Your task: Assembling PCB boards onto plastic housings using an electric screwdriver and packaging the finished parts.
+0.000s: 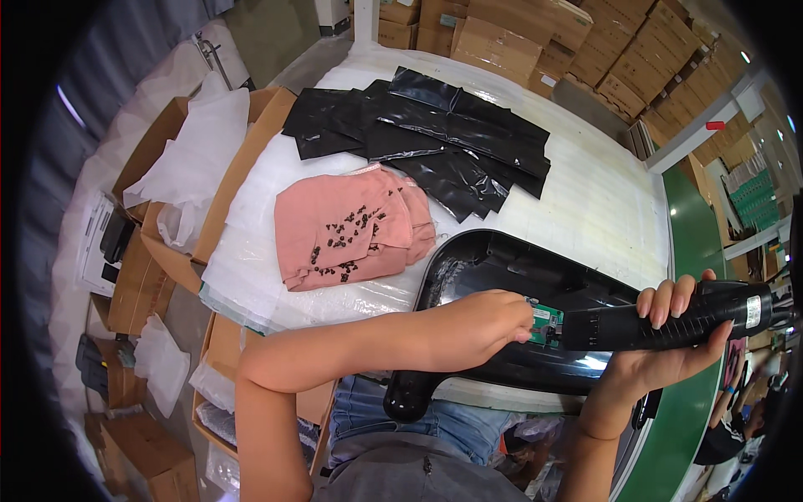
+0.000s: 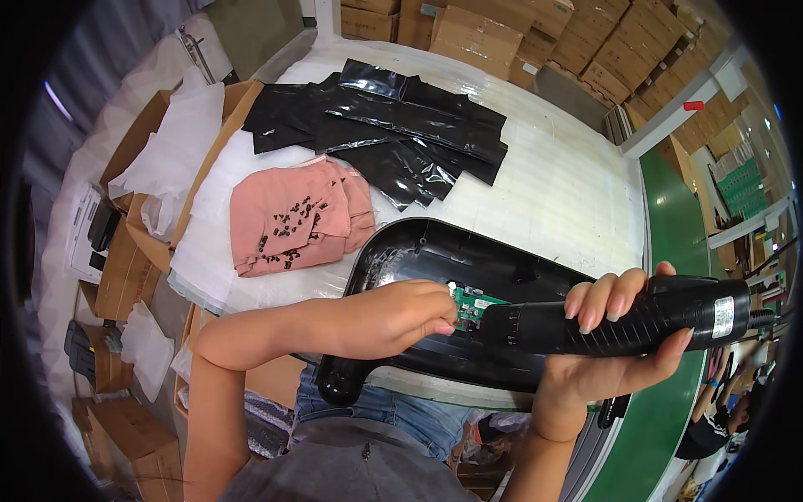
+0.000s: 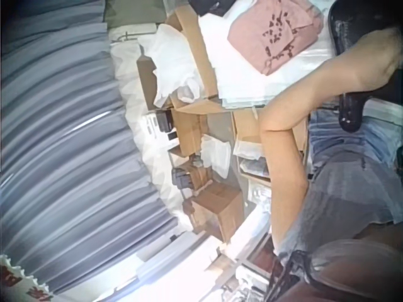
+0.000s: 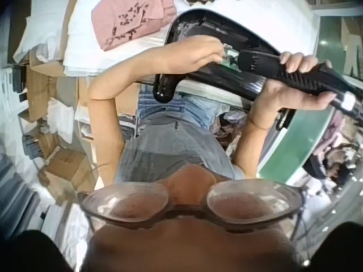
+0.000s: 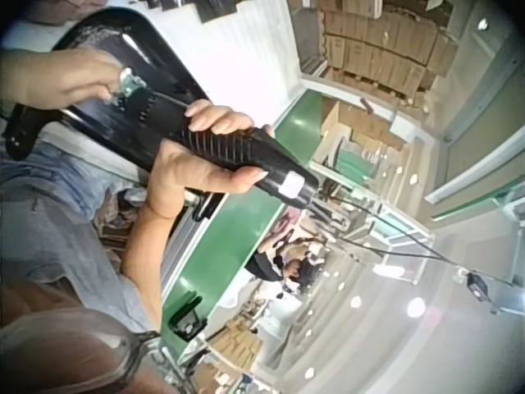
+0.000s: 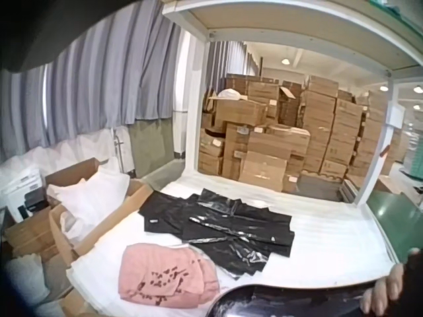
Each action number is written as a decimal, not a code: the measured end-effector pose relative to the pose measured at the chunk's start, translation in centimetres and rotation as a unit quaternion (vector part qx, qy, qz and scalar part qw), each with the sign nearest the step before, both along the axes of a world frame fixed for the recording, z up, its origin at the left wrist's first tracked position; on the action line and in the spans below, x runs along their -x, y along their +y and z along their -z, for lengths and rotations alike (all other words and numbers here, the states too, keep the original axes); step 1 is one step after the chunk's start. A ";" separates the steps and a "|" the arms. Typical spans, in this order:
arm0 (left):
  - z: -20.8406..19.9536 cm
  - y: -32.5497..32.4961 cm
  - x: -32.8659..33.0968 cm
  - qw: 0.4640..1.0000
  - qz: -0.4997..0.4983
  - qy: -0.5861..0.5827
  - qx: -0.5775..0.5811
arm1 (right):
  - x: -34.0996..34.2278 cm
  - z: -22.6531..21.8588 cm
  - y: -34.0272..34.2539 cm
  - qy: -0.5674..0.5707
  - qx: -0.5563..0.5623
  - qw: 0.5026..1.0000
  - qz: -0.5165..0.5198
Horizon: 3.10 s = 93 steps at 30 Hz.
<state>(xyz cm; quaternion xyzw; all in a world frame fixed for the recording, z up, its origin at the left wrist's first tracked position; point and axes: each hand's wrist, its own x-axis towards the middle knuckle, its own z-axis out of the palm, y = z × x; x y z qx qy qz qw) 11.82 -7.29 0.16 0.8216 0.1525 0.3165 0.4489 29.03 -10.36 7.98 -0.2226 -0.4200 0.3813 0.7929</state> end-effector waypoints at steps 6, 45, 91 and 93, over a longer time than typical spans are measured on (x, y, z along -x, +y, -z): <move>-0.2 -0.2 0.1 1.000 -0.011 0.015 0.022 | 0.3 0.1 -0.1 0.011 0.002 1.000 0.010; 1.7 0.3 1.7 0.894 -0.101 0.241 -0.364 | 2.6 3.7 0.2 -0.179 0.093 0.978 -0.044; 0.4 2.8 1.4 0.996 0.069 0.005 0.055 | 1.2 0.9 2.1 -0.014 0.043 0.993 -0.107; 0.1 2.4 1.4 0.996 0.063 0.000 0.062 | 1.2 0.9 2.2 0.005 0.059 0.993 -0.106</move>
